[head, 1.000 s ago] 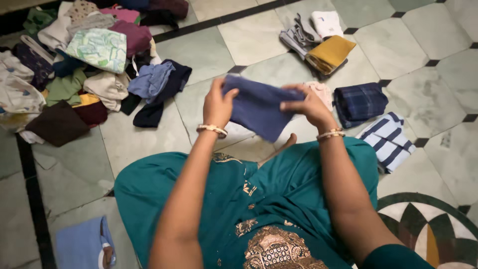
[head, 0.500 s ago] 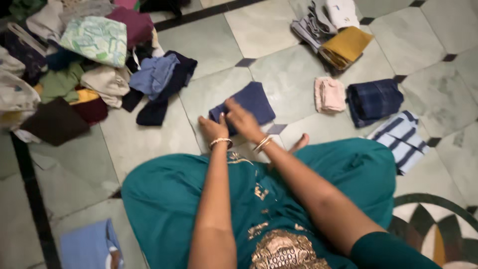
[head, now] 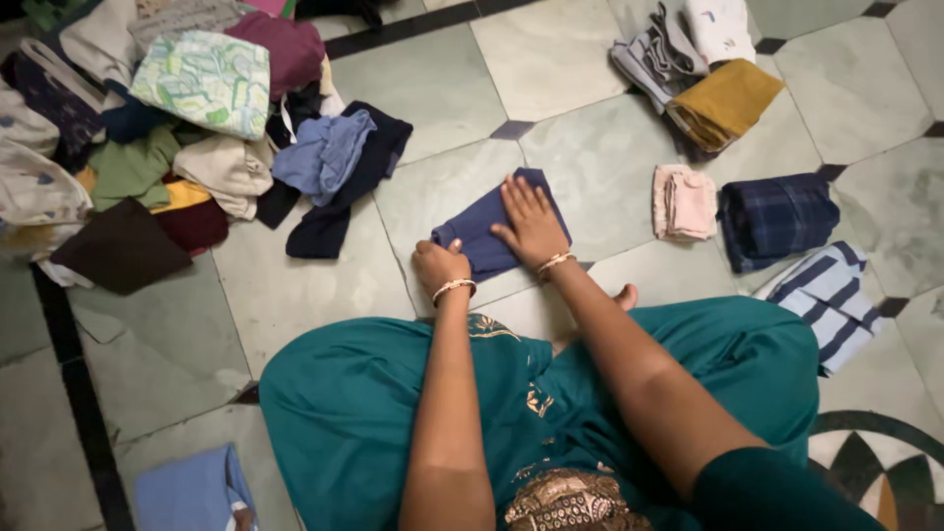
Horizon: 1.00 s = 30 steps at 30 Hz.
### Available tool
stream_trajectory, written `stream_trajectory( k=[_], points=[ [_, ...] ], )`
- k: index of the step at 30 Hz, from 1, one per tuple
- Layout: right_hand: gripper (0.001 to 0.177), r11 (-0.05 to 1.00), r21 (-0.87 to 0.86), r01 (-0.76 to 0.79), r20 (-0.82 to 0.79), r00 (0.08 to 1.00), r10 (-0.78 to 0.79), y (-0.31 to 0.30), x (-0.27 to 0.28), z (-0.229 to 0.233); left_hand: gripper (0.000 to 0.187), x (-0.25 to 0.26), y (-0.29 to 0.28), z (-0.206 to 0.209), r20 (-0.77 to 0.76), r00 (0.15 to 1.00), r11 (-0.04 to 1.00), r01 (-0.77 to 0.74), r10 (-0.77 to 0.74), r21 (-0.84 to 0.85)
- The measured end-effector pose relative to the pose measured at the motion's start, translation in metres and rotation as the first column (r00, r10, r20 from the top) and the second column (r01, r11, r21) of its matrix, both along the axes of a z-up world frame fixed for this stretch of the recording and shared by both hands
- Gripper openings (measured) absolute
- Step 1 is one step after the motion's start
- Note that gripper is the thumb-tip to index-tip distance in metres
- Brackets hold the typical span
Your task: The person sits on the floor and folds various pieces of clothing, including shirts, pants, and underwear, by hand. Each item is smoothed, folded into a compact shape, and placed into a growing stack on the floor.
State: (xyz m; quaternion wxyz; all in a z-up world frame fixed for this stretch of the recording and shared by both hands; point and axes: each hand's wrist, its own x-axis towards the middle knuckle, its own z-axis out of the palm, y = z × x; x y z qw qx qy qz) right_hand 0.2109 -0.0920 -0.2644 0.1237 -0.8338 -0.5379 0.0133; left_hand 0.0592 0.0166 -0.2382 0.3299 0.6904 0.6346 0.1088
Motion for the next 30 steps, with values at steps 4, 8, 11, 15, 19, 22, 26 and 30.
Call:
stream_trajectory(
  k=[4,8,11,15,19,22,26,30],
  points=[
    [0.084,0.959,-0.023,0.284,-0.031,0.958,-0.285,-0.007,0.016,-0.024,0.049,-0.005,-0.002,-0.004,0.029,0.999,0.999,0.021,-0.020,-0.030],
    [0.080,0.887,0.163,0.432,-0.251,0.888,-0.386,-0.024,0.046,-0.020,0.045,-0.011,0.001,-0.021,0.077,0.997,0.998,-0.002,-0.002,0.057],
    [0.072,0.732,0.446,0.516,-0.563,0.797,-0.219,-0.023,0.042,0.000,0.044,-0.014,0.006,-0.032,0.093,0.995,0.983,-0.049,0.033,0.179],
    [0.069,0.651,0.028,0.759,-0.906,0.295,-0.304,0.008,0.003,0.023,0.041,-0.015,0.008,-0.025,0.219,0.975,0.960,-0.095,0.037,0.262],
    [0.083,0.837,0.223,0.500,-0.889,0.457,-0.035,0.032,-0.046,0.008,0.042,-0.015,-0.001,0.001,0.387,0.922,0.940,-0.142,0.012,0.312],
    [0.081,0.732,0.370,0.572,-0.921,0.122,0.370,0.036,-0.064,-0.014,0.044,-0.011,-0.012,0.027,0.485,0.872,0.931,-0.121,-0.066,0.345],
    [0.088,0.730,0.116,0.673,-0.880,-0.271,0.389,0.027,-0.049,-0.022,0.048,0.001,-0.031,0.046,0.668,0.741,0.995,0.005,-0.069,0.097],
    [0.079,0.784,0.049,0.618,-0.946,-0.223,0.236,0.006,0.004,0.003,0.035,0.011,-0.045,0.034,0.731,0.558,0.912,0.134,-0.393,0.387]
  ],
)
